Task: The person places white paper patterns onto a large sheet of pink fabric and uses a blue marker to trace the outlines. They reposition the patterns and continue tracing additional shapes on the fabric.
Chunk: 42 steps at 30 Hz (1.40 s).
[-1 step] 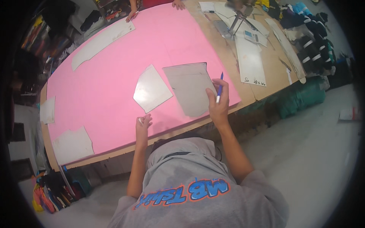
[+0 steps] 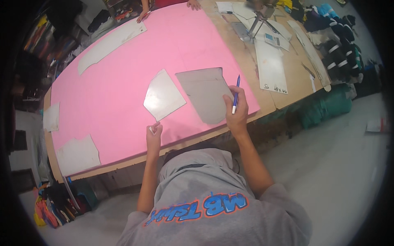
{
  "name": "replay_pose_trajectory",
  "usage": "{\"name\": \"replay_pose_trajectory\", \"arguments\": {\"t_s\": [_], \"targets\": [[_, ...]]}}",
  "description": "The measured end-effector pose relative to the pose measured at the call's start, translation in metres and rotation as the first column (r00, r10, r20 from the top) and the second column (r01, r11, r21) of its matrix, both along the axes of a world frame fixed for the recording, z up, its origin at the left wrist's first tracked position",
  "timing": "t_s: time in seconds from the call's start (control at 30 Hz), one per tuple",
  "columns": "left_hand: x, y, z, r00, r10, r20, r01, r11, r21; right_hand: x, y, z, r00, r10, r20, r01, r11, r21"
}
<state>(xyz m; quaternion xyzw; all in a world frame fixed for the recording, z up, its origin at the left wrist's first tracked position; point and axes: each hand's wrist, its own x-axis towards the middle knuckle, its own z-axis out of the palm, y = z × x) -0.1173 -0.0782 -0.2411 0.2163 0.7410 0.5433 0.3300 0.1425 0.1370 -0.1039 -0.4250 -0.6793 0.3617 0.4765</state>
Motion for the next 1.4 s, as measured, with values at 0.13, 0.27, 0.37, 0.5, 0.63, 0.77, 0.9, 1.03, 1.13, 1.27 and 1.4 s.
{"name": "replay_pose_trajectory", "arguments": {"t_s": [0.13,0.27,0.37,0.5,0.63,0.77,0.9,1.03,1.13,1.27,1.4], "targets": [[-0.016,0.047,-0.048,0.965,0.178,-0.192,-0.222,0.945,-0.241,0.019,0.022,-0.002,0.975,0.093,0.204,-0.165,0.915,0.369],[-0.036,0.088,-0.063,0.905,0.177,-0.387,-0.329,0.868,-0.372,0.033,0.017,-0.028,0.852,0.185,0.49,-0.43,0.781,0.453],[-0.042,0.114,-0.07,0.92,0.24,-0.311,-0.352,0.856,-0.379,0.055,0.02,-0.105,0.765,0.2,0.612,-0.507,0.773,0.381],[-0.067,0.108,-0.077,0.895,0.445,0.036,-0.426,0.875,-0.23,0.07,0.013,-0.137,0.782,0.225,0.581,-0.472,0.823,0.317],[-0.06,0.086,-0.044,0.856,0.403,0.324,-0.439,0.898,0.044,0.067,0.044,-0.1,0.884,0.165,0.437,-0.361,0.835,0.415],[-0.043,0.036,-0.015,0.916,0.379,-0.131,-0.349,0.915,0.204,0.035,0.113,-0.059,0.95,0.018,0.311,-0.214,0.764,0.609],[0.019,0.023,0.047,0.754,0.324,-0.571,-0.206,0.942,0.263,-0.015,0.158,-0.037,0.895,0.009,0.445,-0.294,0.762,0.577],[0.061,0.009,0.036,0.605,0.091,-0.791,-0.011,0.994,0.106,-0.053,0.138,-0.082,0.887,0.218,0.407,-0.382,0.843,0.38],[0.094,0.003,0.011,0.63,-0.019,-0.776,0.04,0.999,0.008,-0.067,0.074,-0.115,0.884,0.451,0.121,-0.424,0.884,-0.198],[0.126,0.011,-0.008,0.637,-0.106,-0.764,0.072,0.994,-0.078,-0.055,-0.004,-0.166,0.822,0.55,0.146,-0.452,0.787,-0.421],[0.129,0.012,-0.011,0.593,-0.181,-0.785,0.165,0.981,-0.101,-0.052,-0.025,-0.17,0.838,0.543,0.056,-0.411,0.696,-0.589]]}}
